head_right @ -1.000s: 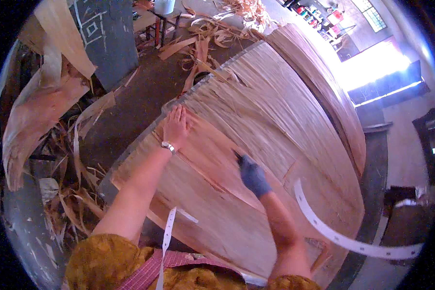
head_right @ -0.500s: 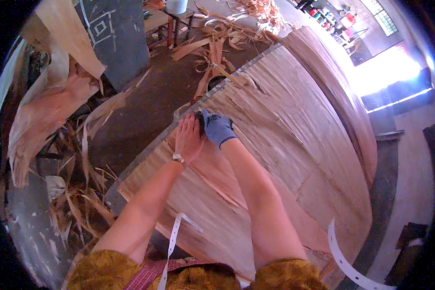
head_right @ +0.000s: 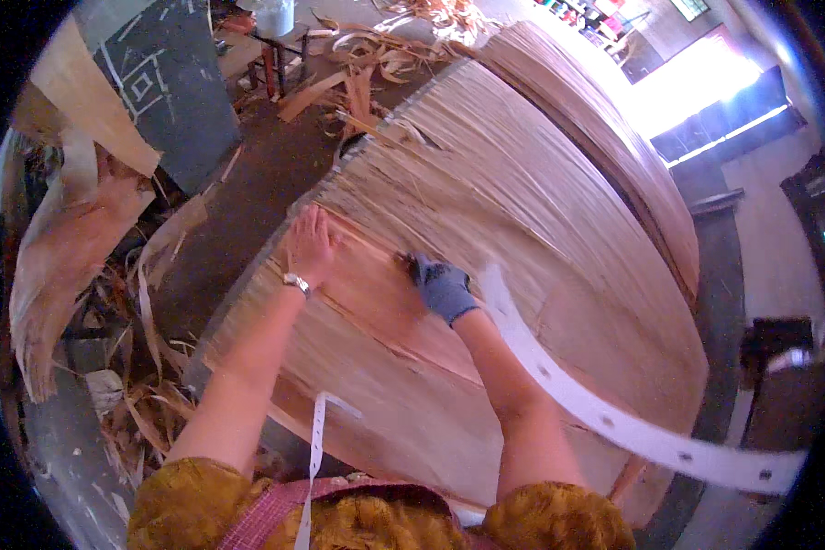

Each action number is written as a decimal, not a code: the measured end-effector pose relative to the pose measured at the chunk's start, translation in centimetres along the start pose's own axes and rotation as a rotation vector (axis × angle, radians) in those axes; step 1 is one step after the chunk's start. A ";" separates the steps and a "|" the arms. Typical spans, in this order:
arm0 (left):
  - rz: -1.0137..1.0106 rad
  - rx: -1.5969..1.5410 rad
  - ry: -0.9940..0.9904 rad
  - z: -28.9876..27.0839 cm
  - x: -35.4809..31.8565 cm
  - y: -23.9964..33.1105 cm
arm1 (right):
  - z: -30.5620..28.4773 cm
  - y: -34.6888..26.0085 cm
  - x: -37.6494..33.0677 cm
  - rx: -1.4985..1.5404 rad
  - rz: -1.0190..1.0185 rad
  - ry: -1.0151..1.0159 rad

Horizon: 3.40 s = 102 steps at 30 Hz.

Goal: The person uses a hand tool to cut and peel thin strips of wood veneer from larger sheets, discarding the scraps onto the floor.

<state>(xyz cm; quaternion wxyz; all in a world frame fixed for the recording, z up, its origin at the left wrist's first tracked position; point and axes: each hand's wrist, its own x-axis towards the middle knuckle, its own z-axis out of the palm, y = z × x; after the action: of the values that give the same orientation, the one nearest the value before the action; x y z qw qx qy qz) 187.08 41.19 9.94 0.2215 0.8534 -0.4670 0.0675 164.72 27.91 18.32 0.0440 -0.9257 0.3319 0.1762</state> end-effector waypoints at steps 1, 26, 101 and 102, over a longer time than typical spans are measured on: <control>-0.034 0.055 -0.015 0.1 0.5 1.2 | 2.0 1.5 0.4 0.017 -0.036 0.058; 0.197 0.172 -0.311 10.7 -12.9 35.1 | 11.4 23.3 -18.7 0.100 0.002 0.268; 0.277 0.135 -0.602 5.4 -13.9 38.4 | 35.5 27.7 -102.7 0.281 2.102 0.541; 0.288 0.117 -0.631 6.7 -14.6 39.2 | 36.9 25.7 -105.5 0.277 1.957 0.760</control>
<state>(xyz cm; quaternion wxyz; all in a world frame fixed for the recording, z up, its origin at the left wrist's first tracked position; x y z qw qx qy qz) 145.97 31.15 11.65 0.0052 0.7688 -0.6235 -0.1423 61.91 78.49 22.21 -0.1185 -0.2360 0.9423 -0.2057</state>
